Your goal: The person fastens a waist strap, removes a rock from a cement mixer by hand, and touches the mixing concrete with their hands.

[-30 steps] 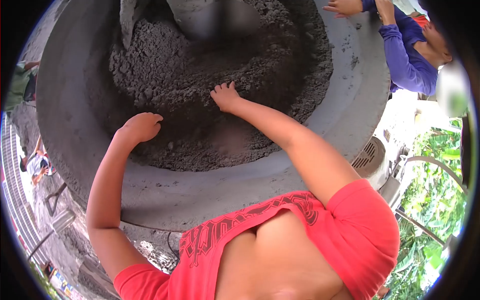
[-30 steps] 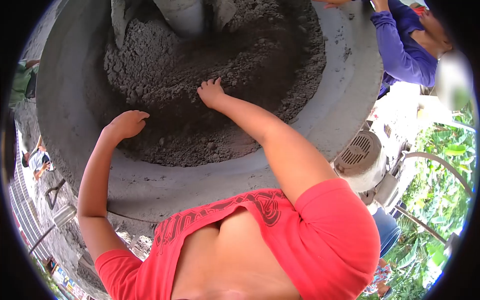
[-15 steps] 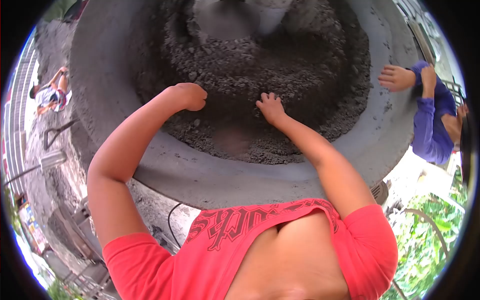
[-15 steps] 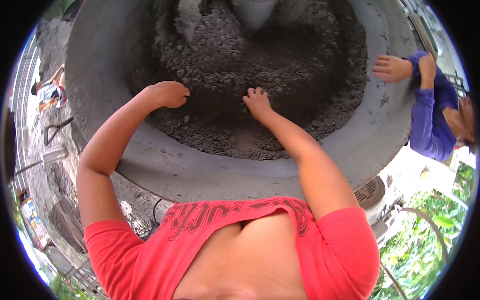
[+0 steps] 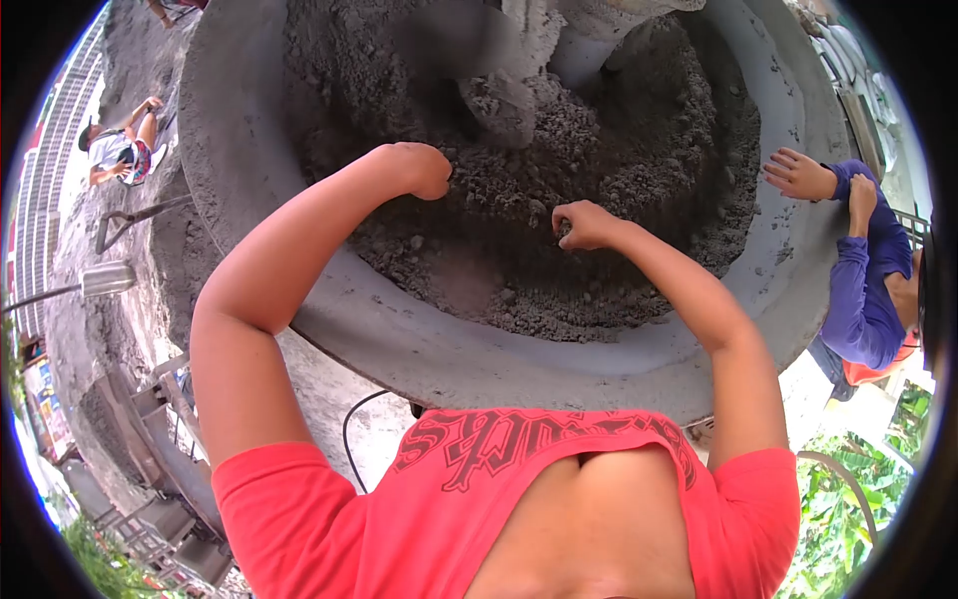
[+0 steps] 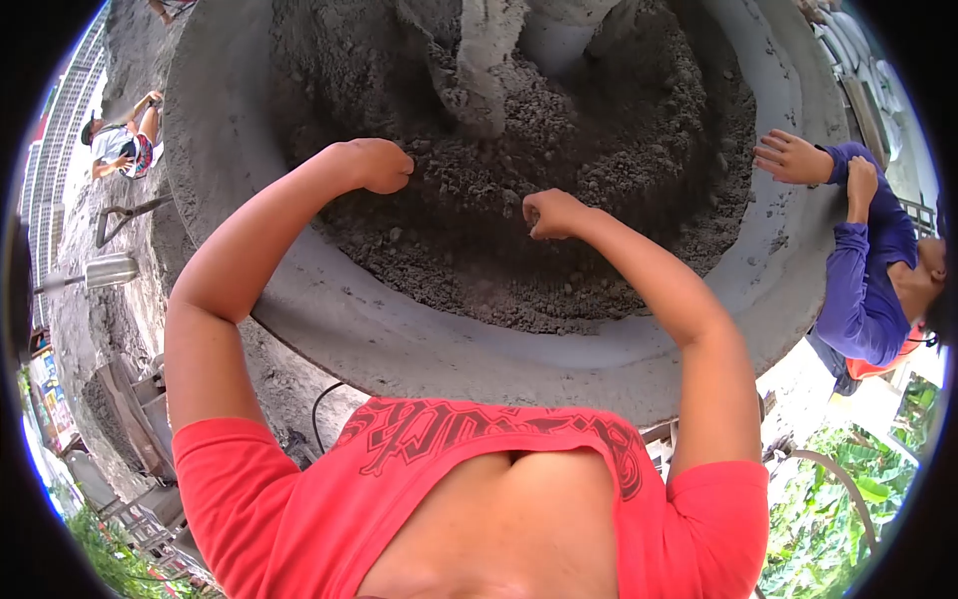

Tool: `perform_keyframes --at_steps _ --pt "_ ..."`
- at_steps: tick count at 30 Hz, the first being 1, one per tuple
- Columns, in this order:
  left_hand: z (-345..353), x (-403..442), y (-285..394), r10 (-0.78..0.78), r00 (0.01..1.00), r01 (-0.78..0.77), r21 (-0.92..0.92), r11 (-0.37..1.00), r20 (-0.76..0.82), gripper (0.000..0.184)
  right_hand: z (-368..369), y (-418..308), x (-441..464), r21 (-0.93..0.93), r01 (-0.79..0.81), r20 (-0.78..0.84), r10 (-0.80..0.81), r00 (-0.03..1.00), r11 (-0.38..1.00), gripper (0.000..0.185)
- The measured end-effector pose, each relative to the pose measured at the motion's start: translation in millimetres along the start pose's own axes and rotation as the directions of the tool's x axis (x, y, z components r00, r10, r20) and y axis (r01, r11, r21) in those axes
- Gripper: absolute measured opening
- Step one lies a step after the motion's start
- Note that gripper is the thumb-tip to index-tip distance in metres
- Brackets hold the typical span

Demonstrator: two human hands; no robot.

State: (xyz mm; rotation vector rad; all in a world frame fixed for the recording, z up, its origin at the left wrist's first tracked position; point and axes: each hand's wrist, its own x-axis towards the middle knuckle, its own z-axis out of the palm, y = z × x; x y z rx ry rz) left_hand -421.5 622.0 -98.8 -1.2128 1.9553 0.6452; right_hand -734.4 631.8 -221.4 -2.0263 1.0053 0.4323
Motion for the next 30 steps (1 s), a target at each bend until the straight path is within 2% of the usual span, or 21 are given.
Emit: perform_keyframes --at_steps 1,2,4,6,8,10,12,14,16,18,20,21,22,24,25,26,27,28,29,30 --pt "2.2 1.8 0.7 -0.008 1.0 0.008 -0.008 1.0 -0.001 0.035 -17.8 -20.4 -13.5 0.157 -0.11 0.041 0.105 0.994 0.981 0.036" --pt "5.0 5.6 -0.9 0.013 1.0 -0.013 -0.023 1.0 -0.02 0.035 -27.0 -33.7 -24.1 0.151 -0.101 0.041 0.096 0.995 0.983 0.036" --pt "0.5 3.8 -3.6 0.015 0.999 -0.017 -0.031 0.999 -0.051 0.035 -41.0 -54.5 -43.0 0.26 -0.088 -0.015 0.095 0.995 0.961 0.034" --pt "-10.9 -3.4 -4.9 0.124 0.988 -0.125 -0.001 0.992 -0.094 0.035 -51.7 -69.4 -66.1 0.207 -0.003 -0.031 0.009 0.999 0.978 0.032" --pt "-23.1 -13.8 -13.5 0.074 0.988 -0.084 -0.066 0.994 -0.136 0.034 -52.3 -71.1 -92.0 0.004 0.159 -0.11 -0.158 0.981 0.987 0.03" --pt "-35.6 -17.2 -28.9 0.052 0.955 -0.076 -0.073 0.994 -0.291 0.034 -64.4 -91.7 -128.5 -0.027 0.142 -0.075 -0.144 0.987 0.989 0.026" --pt "-52.2 -37.0 -44.9 -0.007 0.852 -0.063 -0.115 0.991 -0.524 0.034 -70.0 -104.8 -160.5 -0.046 0.119 -0.091 -0.122 0.988 0.992 0.025" --pt "-62.3 -65.4 -58.9 -0.153 0.649 0.001 -0.201 0.98 -0.746 0.034 -77.4 -120.4 -186.0 -0.069 0.094 -0.113 -0.101 0.988 0.993 0.024" --pt "-65.8 -72.1 -87.7 -0.261 0.428 0.053 -0.264 0.963 -0.865 0.033 -83.5 -133.1 -206.9 0.039 -0.048 -0.141 0.053 0.989 0.998 0.024" --pt "-72.5 -87.3 -113.1 -0.486 0.444 0.188 -0.452 0.872 -0.753 0.041 -82.8 -129.6 -217.4 0.076 -0.025 -0.184 0.039 0.982 0.997 0.024" --pt "-59.3 -85.7 -137.6 -0.665 0.287 0.243 -0.618 0.747 -0.69 0.048 -76.7 -114.2 -219.6 0.089 0.182 -0.363 -0.138 0.921 0.979 0.023" --pt "-49.1 -72.1 -169.0 -0.741 0.304 0.284 -0.685 0.671 -0.599 0.063 -76.2 -110.7 -218.5 0.094 0.174 -0.378 -0.127 0.917 0.98 0.022" --pt "-35.5 -64.6 -185.5 -0.744 0.304 0.294 -0.684 0.668 -0.595 0.063 -76.4 -108.7 -218.7 0.099 0.182 -0.374 -0.133 0.918 0.978 0.022" --pt "-18.7 -58.5 -203.4 -0.802 0.533 0.237 -0.863 0.447 -0.269 0.081 -77.2 -107.3 -220.2 0.047 0.067 -0.406 -0.042 0.913 0.997 0.021" --pt "-6.8 -73.9 -168.9 -0.76 0.612 0.0 -0.961 0.277 -0.219 0.096 -78.0 -107.9 -220.3 0.065 0.016 -0.392 0.01 0.92 0.998 0.02" --pt "-7.5 -73.6 -165.3 -0.759 0.612 0.004 -0.959 0.283 -0.221 0.096 -77.0 -106.3 -219.7 0.071 0.017 -0.395 0.012 0.918 0.997 0.02" --pt "-8.7 -71.4 -160.6 -0.656 0.754 0.051 -0.996 0.075 -0.011 0.098 -75.6 -104.1 -218.7 0.039 0.028 -0.372 -0.012 0.928 0.999 0.02" --pt "-11.8 -68.6 -155.9 -0.485 0.856 0.136 -0.983 -0.122 0.178 0.1 -75.2 -102.3 -219.0 0.004 0.036 -0.349 -0.033 0.937 0.999 0.02" --pt "-16.8 -65.5 -150.9 -0.482 0.859 0.134 -0.984 -0.115 0.173 0.1 -74.9 -99.7 -220.5 0.007 0.03 -0.354 -0.026 0.935 1.0 0.02" --pt "-23.9 -67.7 -141.6 -0.311 0.921 0.286 -0.949 0.135 0.233 0.097 -72.8 -98.2 -221.0 0.008 0.058 -0.36 -0.051 0.932 0.998 0.02"
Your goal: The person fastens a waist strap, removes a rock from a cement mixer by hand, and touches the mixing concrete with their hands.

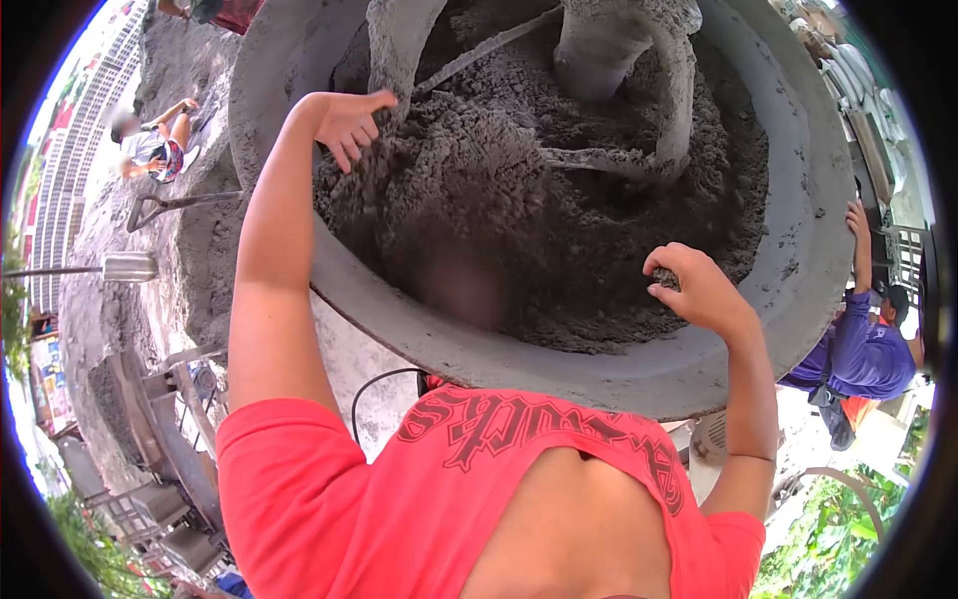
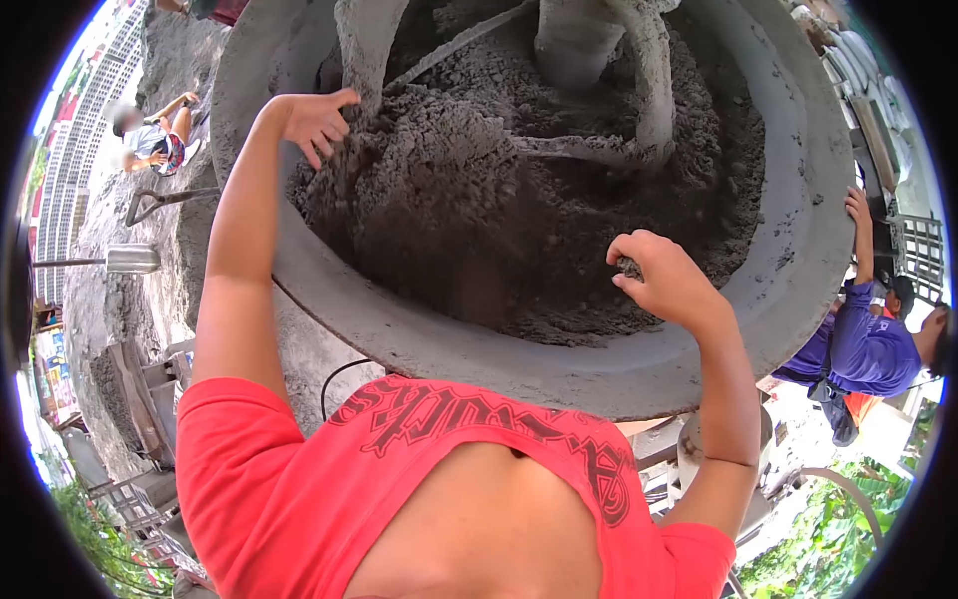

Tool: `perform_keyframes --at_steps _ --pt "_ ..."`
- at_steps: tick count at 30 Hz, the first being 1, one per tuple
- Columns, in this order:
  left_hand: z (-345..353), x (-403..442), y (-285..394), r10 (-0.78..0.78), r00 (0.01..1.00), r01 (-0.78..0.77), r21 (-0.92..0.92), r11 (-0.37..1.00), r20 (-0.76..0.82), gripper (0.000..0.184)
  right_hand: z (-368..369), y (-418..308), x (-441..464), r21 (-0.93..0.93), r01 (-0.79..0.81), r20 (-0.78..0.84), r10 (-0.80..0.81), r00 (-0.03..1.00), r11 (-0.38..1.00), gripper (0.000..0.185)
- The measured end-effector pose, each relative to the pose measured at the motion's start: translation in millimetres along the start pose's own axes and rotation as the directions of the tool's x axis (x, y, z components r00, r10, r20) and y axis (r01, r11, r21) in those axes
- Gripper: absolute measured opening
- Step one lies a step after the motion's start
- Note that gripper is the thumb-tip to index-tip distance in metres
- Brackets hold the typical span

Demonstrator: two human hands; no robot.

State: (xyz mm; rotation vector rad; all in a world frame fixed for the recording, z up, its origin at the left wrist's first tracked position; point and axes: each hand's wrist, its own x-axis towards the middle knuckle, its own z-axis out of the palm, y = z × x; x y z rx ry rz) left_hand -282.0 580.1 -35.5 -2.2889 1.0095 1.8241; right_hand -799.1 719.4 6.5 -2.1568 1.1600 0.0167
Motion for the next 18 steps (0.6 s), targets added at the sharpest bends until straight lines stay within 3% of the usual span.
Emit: perform_keyframes --at_steps 1,2,4,5,6,8,10,12,13,15,16,18 --pt "7.9 -11.5 7.6 -0.076 0.981 0.021 0.296 0.955 0.176 0.094 2.8 1.2 -1.2 0.017 0.025 -0.006 -0.025 1.0 1.0 0.02" --pt "12.8 -23.2 14.5 -0.085 0.98 0.026 0.312 0.95 0.178 0.094 2.8 0.7 -1.1 0.031 0.016 -0.011 -0.016 1.0 0.999 0.02" --pt "32.4 -60.7 26.1 0.192 0.886 -0.352 0.342 0.871 0.422 0.076 0.7 -3.0 -1.5 0.084 0.075 -0.017 -0.074 0.997 0.994 0.021" --pt "40.7 -71.2 25.7 0.295 0.871 -0.44 0.355 0.825 0.394 0.064 1.1 -5.7 -1.1 0.096 0.095 -0.019 -0.093 0.995 0.991 0.021" --pt "49.4 -84.7 26.3 0.281 0.87 -0.436 0.365 0.823 0.406 0.064 1.6 -8.1 -0.9 0.111 0.082 -0.02 -0.08 0.997 0.99 0.021" --pt "62.5 -110.2 30.0 0.53 0.744 -0.663 0.358 0.657 0.407 0.058 3.6 -13.4 -0.2 0.154 0.157 -0.035 -0.153 0.988 0.976 0.021" --pt "74.0 -119.7 36.2 0.544 0.712 -0.696 0.338 0.634 0.444 0.051 6.8 -16.6 -0.8 0.205 0.161 -0.036 -0.157 0.987 0.965 0.021" --pt "99.7 -129.8 40.5 0.62 0.55 -0.835 0.362 0.414 0.559 0.054 8.4 -23.3 -0.2 0.301 0.247 0.007 -0.261 0.965 0.921 0.022" --pt "119.6 -136.8 41.9 0.602 0.518 -0.856 0.358 0.374 0.608 0.055 10.2 -27.2 -0.2 0.307 0.242 0.007 -0.257 0.966 0.92 0.022" --pt "165.6 -142.6 40.7 0.566 0.421 -0.907 0.336 0.253 0.709 0.055 16.8 -36.8 -1.8 0.393 0.176 0.184 -0.265 0.947 0.902 0.022" --pt "187.4 -137.8 35.1 0.544 0.354 -0.934 0.314 0.168 0.76 0.054 20.5 -41.8 -1.7 0.403 0.174 0.19 -0.268 0.945 0.899 0.022" --pt "223.1 -124.3 19.5 0.445 0.335 -0.942 0.301 0.147 0.83 0.052 27.6 -47.4 -2.2 0.32 0.143 0.382 -0.266 0.885 0.936 0.022"
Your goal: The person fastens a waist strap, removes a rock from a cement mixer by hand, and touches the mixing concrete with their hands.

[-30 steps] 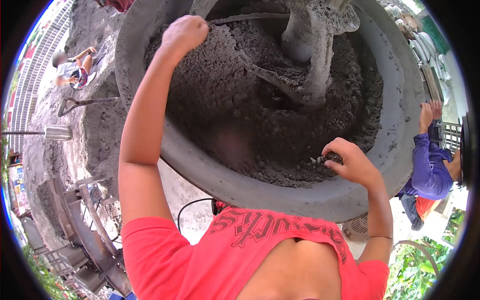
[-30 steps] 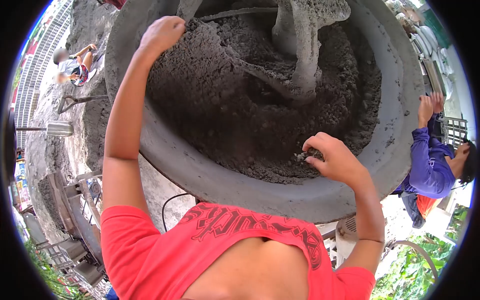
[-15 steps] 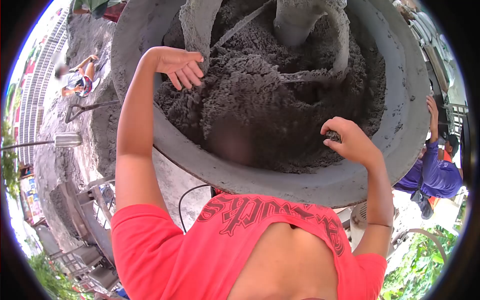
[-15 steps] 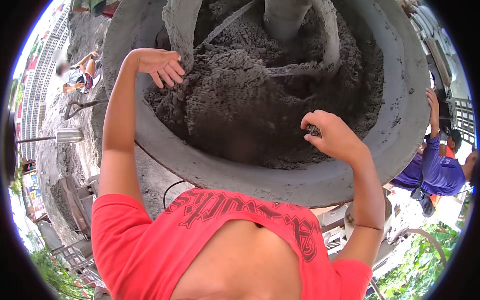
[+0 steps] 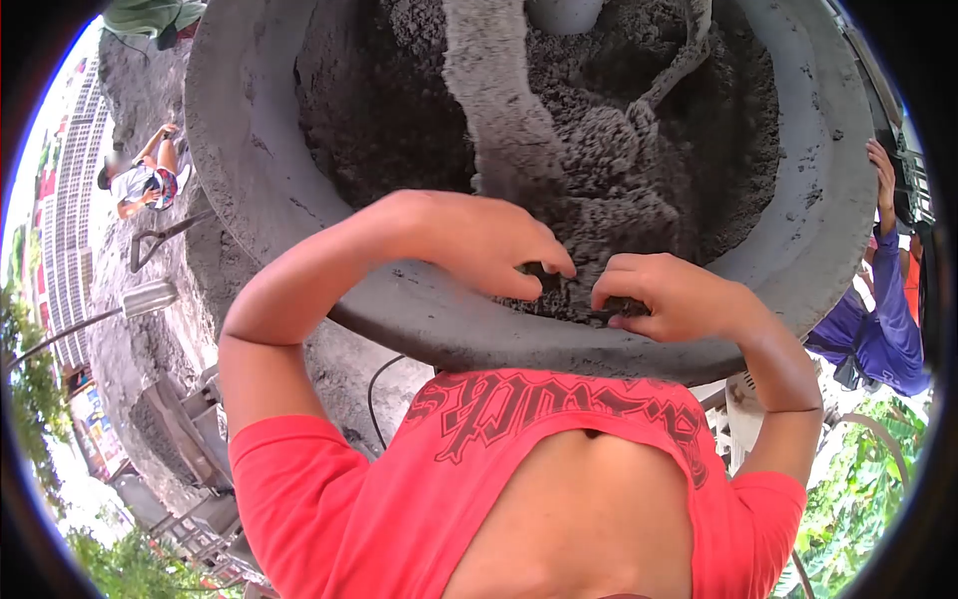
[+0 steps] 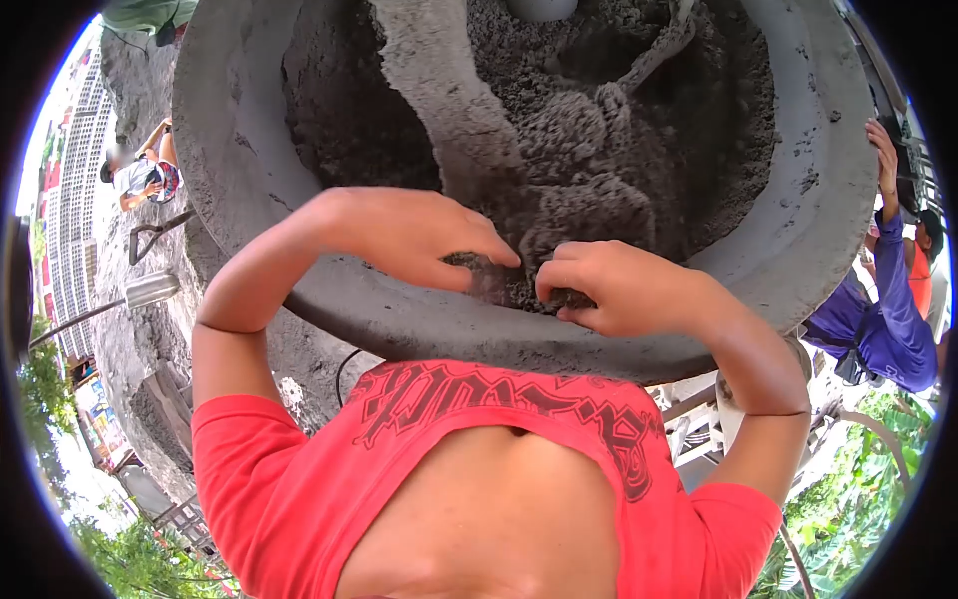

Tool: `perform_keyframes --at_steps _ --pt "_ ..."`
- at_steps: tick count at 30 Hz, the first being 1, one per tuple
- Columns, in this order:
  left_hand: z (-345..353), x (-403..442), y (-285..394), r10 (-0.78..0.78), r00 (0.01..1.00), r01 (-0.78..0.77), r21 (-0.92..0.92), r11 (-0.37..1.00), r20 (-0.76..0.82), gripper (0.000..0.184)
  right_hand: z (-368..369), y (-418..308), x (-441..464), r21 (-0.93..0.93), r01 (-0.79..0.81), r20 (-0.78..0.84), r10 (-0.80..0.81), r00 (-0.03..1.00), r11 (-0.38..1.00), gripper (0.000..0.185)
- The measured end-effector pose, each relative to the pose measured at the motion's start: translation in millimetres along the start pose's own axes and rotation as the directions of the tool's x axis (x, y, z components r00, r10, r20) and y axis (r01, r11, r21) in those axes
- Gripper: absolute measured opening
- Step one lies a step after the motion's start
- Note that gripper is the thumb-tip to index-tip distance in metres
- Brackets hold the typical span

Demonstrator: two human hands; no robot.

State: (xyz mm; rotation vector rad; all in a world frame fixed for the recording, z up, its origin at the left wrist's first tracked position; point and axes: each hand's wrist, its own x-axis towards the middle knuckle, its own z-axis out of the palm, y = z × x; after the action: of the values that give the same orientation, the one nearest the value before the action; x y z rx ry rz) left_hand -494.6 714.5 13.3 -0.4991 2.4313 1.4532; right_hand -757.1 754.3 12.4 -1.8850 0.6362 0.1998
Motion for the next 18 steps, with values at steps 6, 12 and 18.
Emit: perform_keyframes --at_steps 6,12,18 --pt "50.7 38.6 -62.0 -0.422 0.85 0.345 0.273 0.898 0.316 0.055 19.0 21.5 3.0 -0.259 -0.018 -0.128 -0.016 0.992 0.966 0.022" --pt "10.1 42.3 -99.5 -0.605 0.796 0.566 0.359 0.742 -0.003 0.063 9.2 26.7 1.1 -0.266 -0.08 -0.25 0.011 0.968 0.961 0.021" --pt "-23.8 65.1 -144.8 -0.651 0.756 0.582 0.532 0.615 -0.074 0.059 13.7 38.3 0.1 -0.289 -0.114 -0.289 0.027 0.957 0.951 0.028"
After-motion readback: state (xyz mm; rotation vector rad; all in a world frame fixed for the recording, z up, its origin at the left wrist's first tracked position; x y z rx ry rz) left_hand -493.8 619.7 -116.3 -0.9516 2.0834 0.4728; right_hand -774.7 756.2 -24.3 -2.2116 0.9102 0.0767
